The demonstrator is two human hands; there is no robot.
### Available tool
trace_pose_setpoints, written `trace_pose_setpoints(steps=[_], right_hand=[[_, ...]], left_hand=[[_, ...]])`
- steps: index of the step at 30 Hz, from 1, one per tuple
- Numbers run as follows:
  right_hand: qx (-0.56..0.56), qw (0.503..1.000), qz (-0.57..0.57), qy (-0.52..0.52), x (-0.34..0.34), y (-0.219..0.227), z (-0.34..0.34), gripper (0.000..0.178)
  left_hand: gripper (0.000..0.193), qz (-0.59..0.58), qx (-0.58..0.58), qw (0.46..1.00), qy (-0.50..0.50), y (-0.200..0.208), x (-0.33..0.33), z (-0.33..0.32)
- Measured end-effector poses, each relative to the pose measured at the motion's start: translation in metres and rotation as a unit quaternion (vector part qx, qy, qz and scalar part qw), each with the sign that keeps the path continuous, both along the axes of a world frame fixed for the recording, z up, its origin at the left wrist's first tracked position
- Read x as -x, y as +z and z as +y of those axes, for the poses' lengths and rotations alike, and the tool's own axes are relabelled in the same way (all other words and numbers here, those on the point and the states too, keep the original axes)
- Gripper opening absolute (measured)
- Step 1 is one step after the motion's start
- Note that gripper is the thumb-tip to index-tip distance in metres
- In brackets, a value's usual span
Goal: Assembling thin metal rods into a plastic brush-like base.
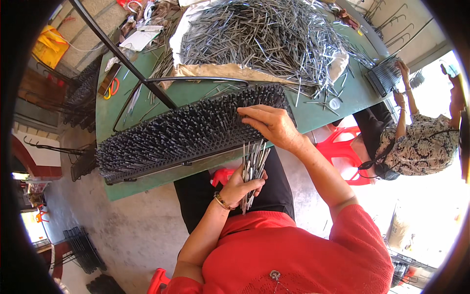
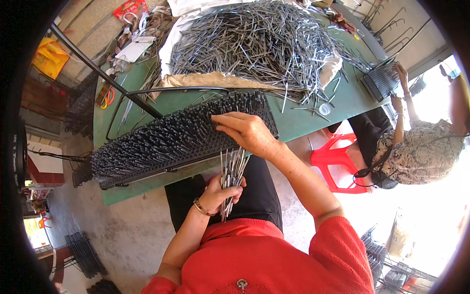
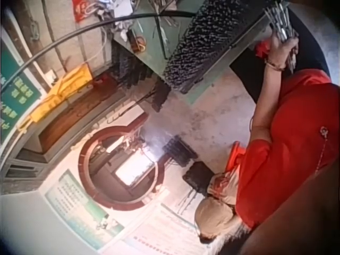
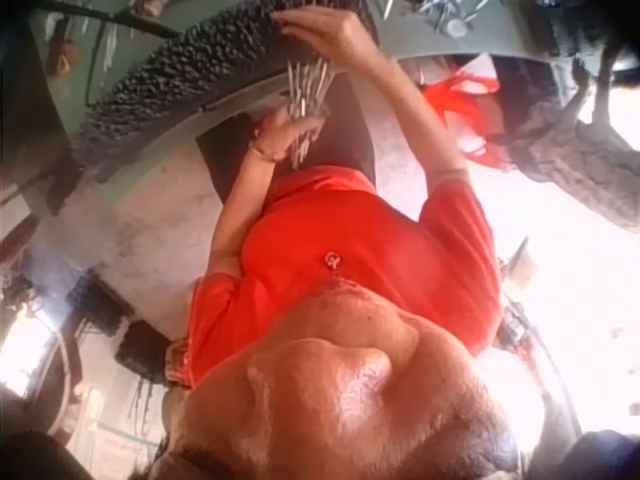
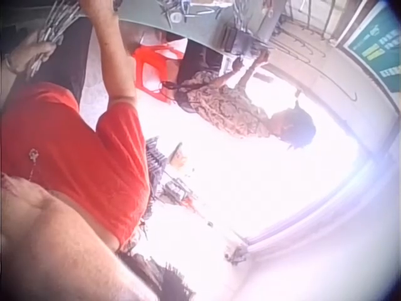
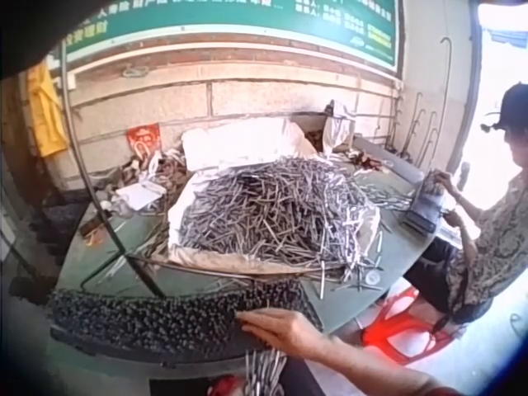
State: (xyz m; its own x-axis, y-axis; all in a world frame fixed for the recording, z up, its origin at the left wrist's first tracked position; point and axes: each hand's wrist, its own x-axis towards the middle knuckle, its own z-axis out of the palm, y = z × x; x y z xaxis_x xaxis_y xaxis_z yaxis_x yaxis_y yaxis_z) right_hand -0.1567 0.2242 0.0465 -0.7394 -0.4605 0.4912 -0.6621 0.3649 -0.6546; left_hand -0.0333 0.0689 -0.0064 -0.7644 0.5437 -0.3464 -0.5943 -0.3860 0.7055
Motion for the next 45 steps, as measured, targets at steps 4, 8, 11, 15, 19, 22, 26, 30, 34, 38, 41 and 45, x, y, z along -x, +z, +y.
trace_pose_setpoints(steps=[4, 8, 11, 15, 19, 22, 26, 30, 34, 38, 41, 45], right_hand=[[-0.004, 0.999, 0.047, 0.01, 0.0, -0.006, 0.001, 0.027], [-0.027, 0.998, 0.056, -0.001, -0.004, -0.003, -0.001, 0.026], [-0.019, 0.998, 0.066, 0.01, -0.004, 0.002, 0.0, 0.027], [0.019, 0.997, 0.076, 0.009, -0.004, 0.017, 0.004, 0.028], [0.062, 0.994, 0.061, -0.063, 0.001, 0.022, 0.001, 0.024], [0.048, 0.995, 0.051, -0.071, 0.006, 0.014, -0.001, 0.024], [0.071, 0.994, -0.002, -0.085, 0.007, 0.018, -0.003, 0.025], [0.072, 0.994, 0.014, -0.079, 0.011, 0.013, -0.002, 0.025], [0.06, 0.994, 0.02, -0.094, 0.012, 0.012, -0.003, 0.024], [0.056, 0.993, 0.062, -0.088, 0.014, 0.001, -0.005, 0.023], [0.001, 0.983, 0.155, -0.094, 0.016, -0.002, -0.003, 0.022], [-0.101, 0.969, 0.195, -0.112, 0.009, 0.0, -0.002, 0.022]], left_hand=[[0.023, 0.006, 0.0, 1.0, -0.002, 0.002, -0.001, 0.0], [0.022, 0.013, -0.004, 1.0, -0.017, 0.003, 0.0, -0.001], [0.023, 0.014, 0.006, 1.0, 0.003, 0.003, 0.0, -0.002], [0.036, -0.006, -0.034, 0.999, 0.002, 0.004, 0.002, -0.004], [0.048, -0.016, -0.04, 0.999, 0.026, 0.001, 0.005, -0.002], [0.032, -0.02, -0.055, 0.998, 0.028, 0.006, 0.006, -0.002], [0.035, -0.023, -0.04, 0.999, 0.016, 0.001, 0.004, -0.007], [0.051, -0.038, -0.024, 0.999, 0.017, 0.007, 0.003, -0.007], [0.05, -0.038, -0.019, 0.999, 0.032, 0.012, 0.004, -0.007], [0.051, -0.026, 0.006, 1.0, 0.015, 0.011, 0.008, -0.007], [0.048, -0.023, 0.003, 0.999, 0.026, 0.013, 0.009, -0.01], [0.033, 0.005, 0.006, 1.0, 0.0, 0.011, 0.011, -0.013]])
